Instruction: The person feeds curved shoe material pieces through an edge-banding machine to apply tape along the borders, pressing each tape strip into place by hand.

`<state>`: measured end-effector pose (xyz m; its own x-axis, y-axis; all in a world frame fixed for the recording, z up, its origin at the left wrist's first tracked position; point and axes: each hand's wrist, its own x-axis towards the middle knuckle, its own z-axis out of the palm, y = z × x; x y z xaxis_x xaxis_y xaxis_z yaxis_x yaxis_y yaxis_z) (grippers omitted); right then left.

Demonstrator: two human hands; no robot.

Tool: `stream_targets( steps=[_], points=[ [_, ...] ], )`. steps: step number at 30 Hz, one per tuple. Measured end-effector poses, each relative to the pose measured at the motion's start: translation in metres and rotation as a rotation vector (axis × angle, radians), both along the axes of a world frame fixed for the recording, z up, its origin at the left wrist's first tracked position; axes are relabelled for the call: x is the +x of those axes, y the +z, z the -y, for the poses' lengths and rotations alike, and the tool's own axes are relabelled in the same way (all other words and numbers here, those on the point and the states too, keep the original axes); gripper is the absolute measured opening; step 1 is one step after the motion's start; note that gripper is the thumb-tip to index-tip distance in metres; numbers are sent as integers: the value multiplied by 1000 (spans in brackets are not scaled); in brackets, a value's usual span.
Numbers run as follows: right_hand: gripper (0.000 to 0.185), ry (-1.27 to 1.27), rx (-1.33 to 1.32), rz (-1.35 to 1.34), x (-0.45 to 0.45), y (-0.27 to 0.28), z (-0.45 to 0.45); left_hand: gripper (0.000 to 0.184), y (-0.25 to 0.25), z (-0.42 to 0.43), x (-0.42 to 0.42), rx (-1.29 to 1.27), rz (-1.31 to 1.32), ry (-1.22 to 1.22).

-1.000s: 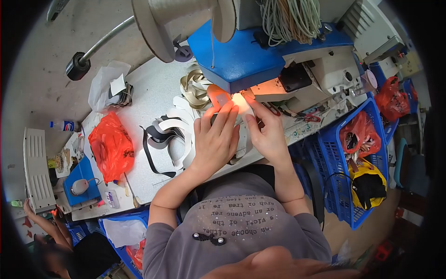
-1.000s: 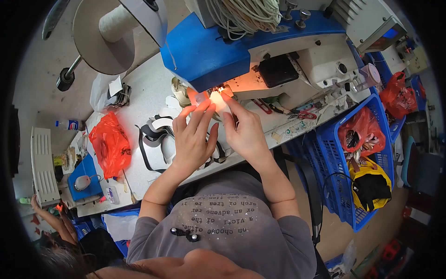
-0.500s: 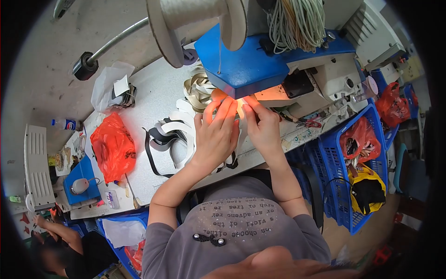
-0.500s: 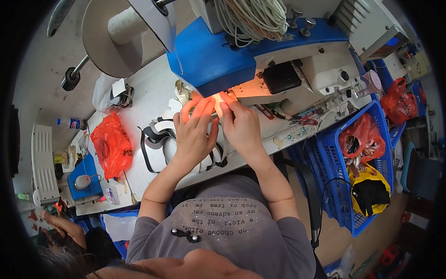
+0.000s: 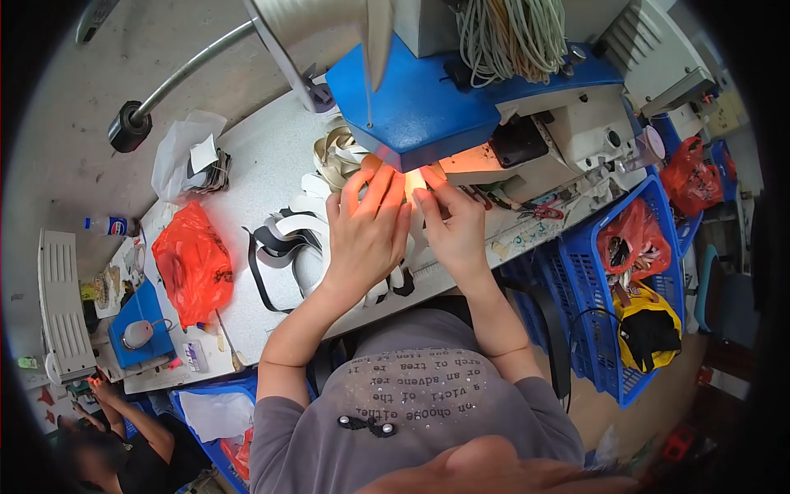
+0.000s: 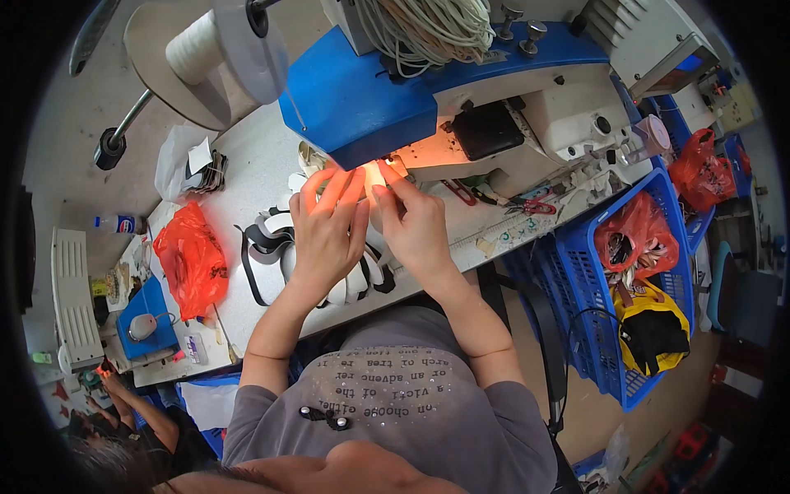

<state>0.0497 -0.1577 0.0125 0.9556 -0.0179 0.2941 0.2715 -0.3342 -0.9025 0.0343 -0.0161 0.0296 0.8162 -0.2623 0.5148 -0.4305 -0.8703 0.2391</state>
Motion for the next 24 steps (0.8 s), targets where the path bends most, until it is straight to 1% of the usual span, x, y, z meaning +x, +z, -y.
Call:
stream_targets(
  steps=[9, 12, 15, 24],
  points=[
    [27, 4, 9, 37, 0, 2, 0, 29, 3, 1, 1, -1, 9, -23],
    [24, 27, 108, -42, 1, 1, 0, 29, 3, 2, 3, 4, 2, -27],
    [22, 3, 125, -42, 4, 1, 1, 29, 4, 2, 5, 21, -12, -31],
    [20, -13, 73, -27, 9, 4, 3, 27, 3, 4, 7, 24, 28, -18]
  ],
)
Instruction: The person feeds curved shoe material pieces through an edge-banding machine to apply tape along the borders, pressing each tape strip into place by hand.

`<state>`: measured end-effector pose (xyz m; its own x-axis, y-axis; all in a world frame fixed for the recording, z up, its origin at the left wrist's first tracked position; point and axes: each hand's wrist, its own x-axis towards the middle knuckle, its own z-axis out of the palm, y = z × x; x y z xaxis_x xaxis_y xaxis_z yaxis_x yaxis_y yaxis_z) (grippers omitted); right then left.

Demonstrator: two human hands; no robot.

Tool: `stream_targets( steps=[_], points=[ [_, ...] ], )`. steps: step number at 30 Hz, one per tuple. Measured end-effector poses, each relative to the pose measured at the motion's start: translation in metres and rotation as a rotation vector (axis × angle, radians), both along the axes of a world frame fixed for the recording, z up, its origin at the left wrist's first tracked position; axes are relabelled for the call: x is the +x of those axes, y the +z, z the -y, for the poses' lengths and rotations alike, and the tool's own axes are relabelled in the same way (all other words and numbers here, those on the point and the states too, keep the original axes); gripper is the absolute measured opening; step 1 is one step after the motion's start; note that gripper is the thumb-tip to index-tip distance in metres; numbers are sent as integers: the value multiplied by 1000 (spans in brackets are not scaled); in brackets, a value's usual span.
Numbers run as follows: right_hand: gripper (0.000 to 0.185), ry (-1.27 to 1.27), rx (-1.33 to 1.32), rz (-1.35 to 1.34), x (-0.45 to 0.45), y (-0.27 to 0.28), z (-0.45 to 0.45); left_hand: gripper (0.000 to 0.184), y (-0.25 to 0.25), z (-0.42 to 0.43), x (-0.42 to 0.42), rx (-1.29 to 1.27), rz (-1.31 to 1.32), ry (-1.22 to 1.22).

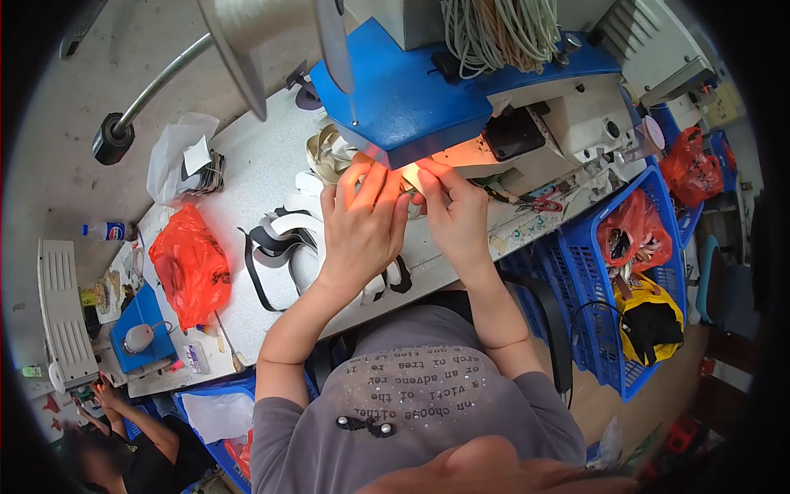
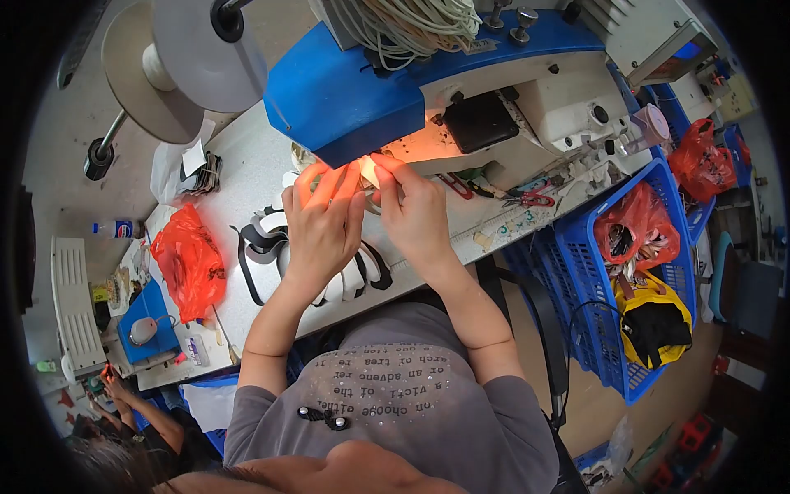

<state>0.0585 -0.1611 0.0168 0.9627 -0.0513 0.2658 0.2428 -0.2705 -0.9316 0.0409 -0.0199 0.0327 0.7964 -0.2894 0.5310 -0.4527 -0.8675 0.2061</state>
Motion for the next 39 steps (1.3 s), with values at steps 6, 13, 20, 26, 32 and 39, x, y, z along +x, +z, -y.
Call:
stream_targets(
  steps=[6, 13, 20, 26, 32, 39],
  points=[
    [21, -4, 24, 14, 0, -3, -1, 26, 0, 0, 0, 3, 3, -1],
    [23, -38, -81, 95, -1, -2, 0, 26, -1, -1, 1, 0, 5, -1],
    [22, -40, -34, 87, -1, -5, -2, 24, 2, -5, 0, -9, -4, -13],
    [23, -31, -3, 54, 0, -9, -4, 24, 2, -9, 1, -24, 4, -41],
    [22, -14, 3, 58, 0, -8, -3, 18, 5, -15, 8, -11, 42, -51],
    [20, -11, 9, 38, -2, -6, -3, 16, 0, -27, 24, 2, 60, 45]
  ],
)
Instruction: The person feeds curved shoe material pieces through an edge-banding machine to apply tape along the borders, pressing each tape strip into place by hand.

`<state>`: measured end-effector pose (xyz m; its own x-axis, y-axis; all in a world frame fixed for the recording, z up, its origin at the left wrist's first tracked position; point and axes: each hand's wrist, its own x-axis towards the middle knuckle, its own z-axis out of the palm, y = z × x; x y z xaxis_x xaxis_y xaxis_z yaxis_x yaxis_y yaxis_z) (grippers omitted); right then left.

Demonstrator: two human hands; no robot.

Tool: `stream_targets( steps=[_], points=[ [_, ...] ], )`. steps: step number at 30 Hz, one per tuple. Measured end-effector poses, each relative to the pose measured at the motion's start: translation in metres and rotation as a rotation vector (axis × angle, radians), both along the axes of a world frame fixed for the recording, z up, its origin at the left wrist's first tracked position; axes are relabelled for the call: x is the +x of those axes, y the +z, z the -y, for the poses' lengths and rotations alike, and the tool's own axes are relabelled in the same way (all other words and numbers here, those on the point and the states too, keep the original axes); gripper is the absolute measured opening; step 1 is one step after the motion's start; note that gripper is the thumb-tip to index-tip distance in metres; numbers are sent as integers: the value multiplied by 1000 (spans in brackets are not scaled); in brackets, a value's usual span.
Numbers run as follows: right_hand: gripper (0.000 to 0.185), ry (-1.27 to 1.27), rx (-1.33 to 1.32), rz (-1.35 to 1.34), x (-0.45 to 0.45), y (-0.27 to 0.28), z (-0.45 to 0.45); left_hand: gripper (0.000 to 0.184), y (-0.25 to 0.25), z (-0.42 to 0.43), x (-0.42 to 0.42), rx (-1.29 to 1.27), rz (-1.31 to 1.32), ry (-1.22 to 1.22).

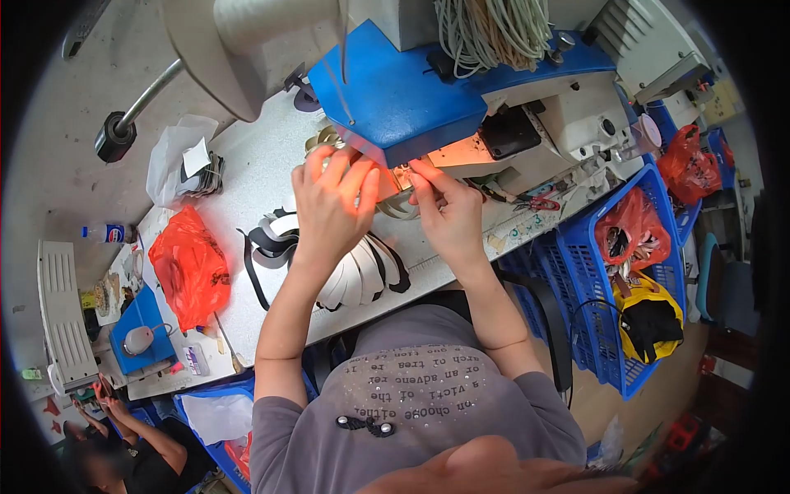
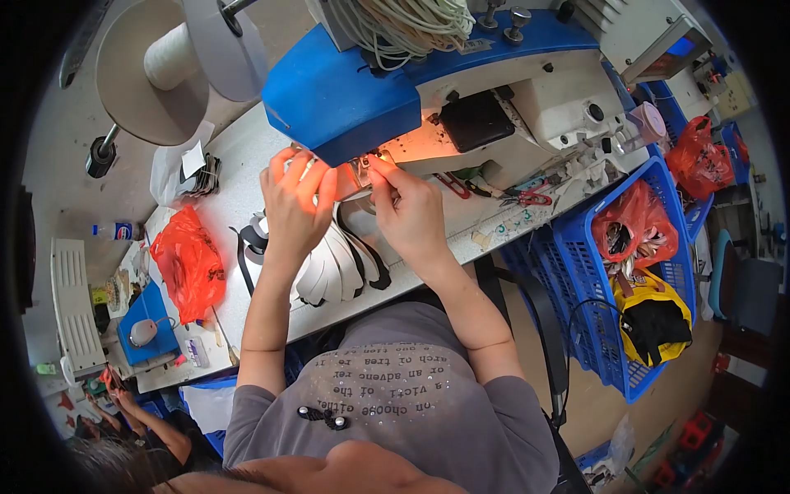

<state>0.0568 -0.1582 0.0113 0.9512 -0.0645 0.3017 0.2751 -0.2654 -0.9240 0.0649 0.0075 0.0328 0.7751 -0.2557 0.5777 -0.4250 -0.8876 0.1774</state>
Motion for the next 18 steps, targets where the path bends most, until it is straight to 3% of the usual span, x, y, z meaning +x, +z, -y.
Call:
stream_targets(
  steps=[8, 14, 18],
  points=[
    [11, 244, 72, 23, -23, -9, 13, 27, -28, -31, -26, -187, -21, 54],
    [38, 376, -296, -161, -27, -74, 16, 15, -71, -48, -54, -342, -218, 100],
    [41, 310, -214, -69, -36, -117, 6, 4, -74, -41, -70, -544, -268, 94]
  ],
)
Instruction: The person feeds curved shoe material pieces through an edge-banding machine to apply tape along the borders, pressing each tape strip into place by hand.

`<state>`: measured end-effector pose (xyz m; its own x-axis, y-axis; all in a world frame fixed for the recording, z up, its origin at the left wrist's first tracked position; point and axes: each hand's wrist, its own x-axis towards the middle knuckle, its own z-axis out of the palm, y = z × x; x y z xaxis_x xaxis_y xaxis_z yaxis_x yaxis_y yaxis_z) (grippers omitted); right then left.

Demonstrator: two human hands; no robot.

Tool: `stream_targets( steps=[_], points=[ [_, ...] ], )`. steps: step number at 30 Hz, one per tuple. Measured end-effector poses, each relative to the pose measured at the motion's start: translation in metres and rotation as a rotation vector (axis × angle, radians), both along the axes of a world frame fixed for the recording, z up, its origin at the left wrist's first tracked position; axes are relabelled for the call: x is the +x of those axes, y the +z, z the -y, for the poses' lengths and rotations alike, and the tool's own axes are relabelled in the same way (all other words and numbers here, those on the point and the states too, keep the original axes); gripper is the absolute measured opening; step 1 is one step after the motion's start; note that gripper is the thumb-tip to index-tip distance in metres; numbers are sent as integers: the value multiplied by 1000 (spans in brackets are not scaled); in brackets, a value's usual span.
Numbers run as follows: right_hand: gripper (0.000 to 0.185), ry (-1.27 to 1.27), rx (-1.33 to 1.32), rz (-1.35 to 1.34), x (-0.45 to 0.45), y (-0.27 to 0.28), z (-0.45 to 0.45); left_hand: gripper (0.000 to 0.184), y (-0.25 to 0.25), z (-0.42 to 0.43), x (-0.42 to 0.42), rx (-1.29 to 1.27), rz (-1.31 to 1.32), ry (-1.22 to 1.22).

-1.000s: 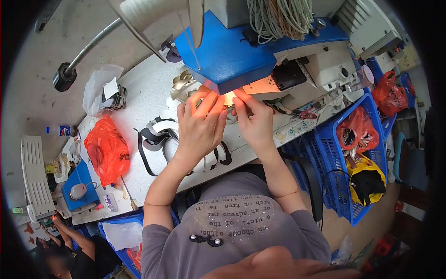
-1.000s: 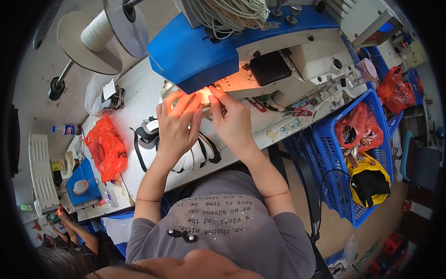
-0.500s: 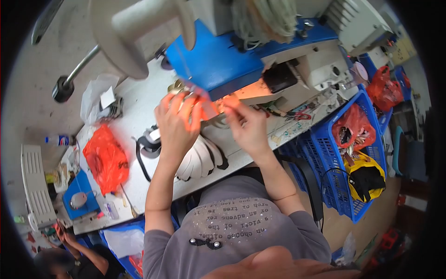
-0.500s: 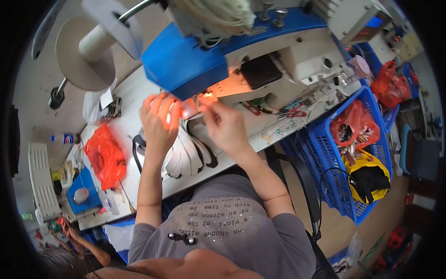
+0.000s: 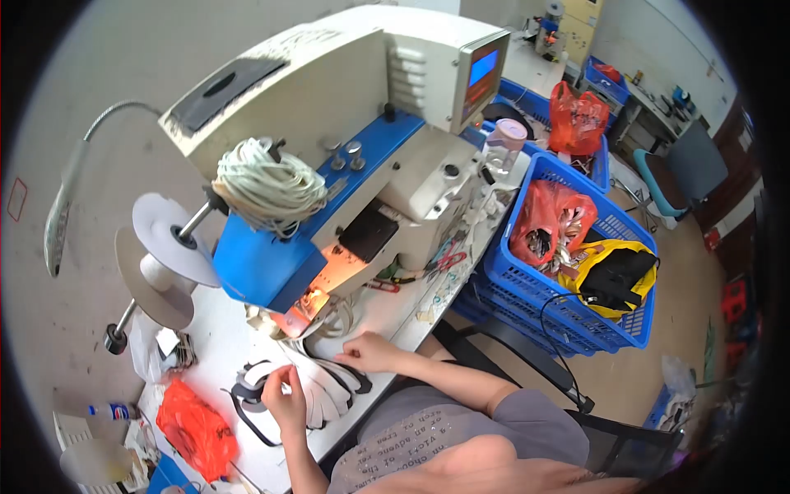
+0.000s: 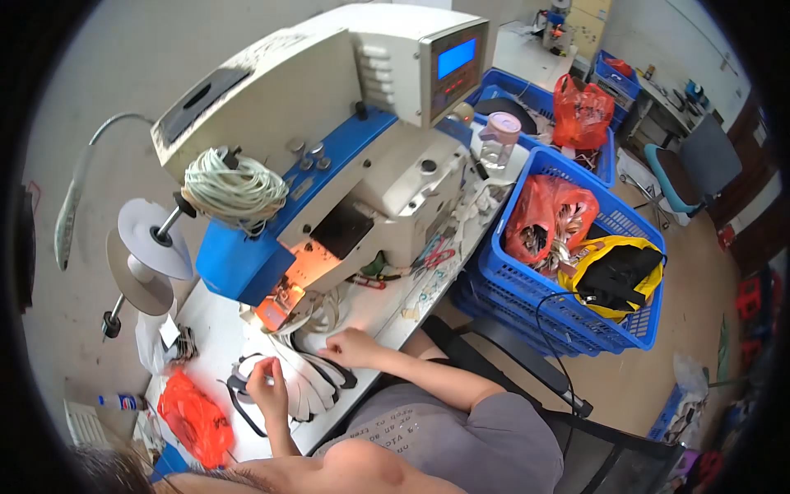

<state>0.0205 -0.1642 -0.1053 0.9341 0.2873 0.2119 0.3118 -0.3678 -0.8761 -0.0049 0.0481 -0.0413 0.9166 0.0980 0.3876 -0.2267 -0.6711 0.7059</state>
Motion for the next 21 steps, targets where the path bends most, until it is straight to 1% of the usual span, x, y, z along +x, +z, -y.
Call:
stream_targets(
  steps=[1, 2, 4, 5, 7, 8, 10, 12, 13, 14, 16, 18, 21],
  points=[
    [42, 3, 3, -8, -1, -3, 0, 6, 14, 9, -4, -21, 4, -19],
    [43, 2, -4, -30, -1, -19, -3, 9, 30, 16, -10, -41, 6, -35],
    [41, -52, 14, 27, -2, -22, -4, 15, 55, 26, -17, -2, 238, -201],
    [40, -63, 36, -10, -2, -22, -3, 18, 71, 33, -24, -36, 307, -263],
    [37, -64, 88, -100, -6, -18, -3, 23, 102, 47, -35, -136, 588, -453],
    [35, -77, 117, -84, -6, -18, -3, 27, 115, 55, -43, -193, 721, -515],
    [32, -56, 171, -74, -8, -25, -2, 28, 133, 86, -59, -377, 1160, -375],
    [29, -13, 83, -25, -4, -35, 0, 49, 152, 88, -71, -233, 1542, -295],
    [28, 6, 95, -41, -3, -37, 0, 46, 156, 90, -84, -207, 1664, -211],
    [28, 19, 98, -55, -2, -36, 2, 42, 176, 98, -88, -234, 1783, -258],
    [29, -28, 111, -40, 0, -42, -1, 38, 189, 105, -100, -197, 2051, -183],
    [30, -15, 114, -49, 0, -38, -1, 36, 187, 104, -114, -92, 2008, -208],
    [30, 18, 103, -36, 2, -33, 3, 37, 176, 100, -124, -48, 1934, -296]
  ],
)
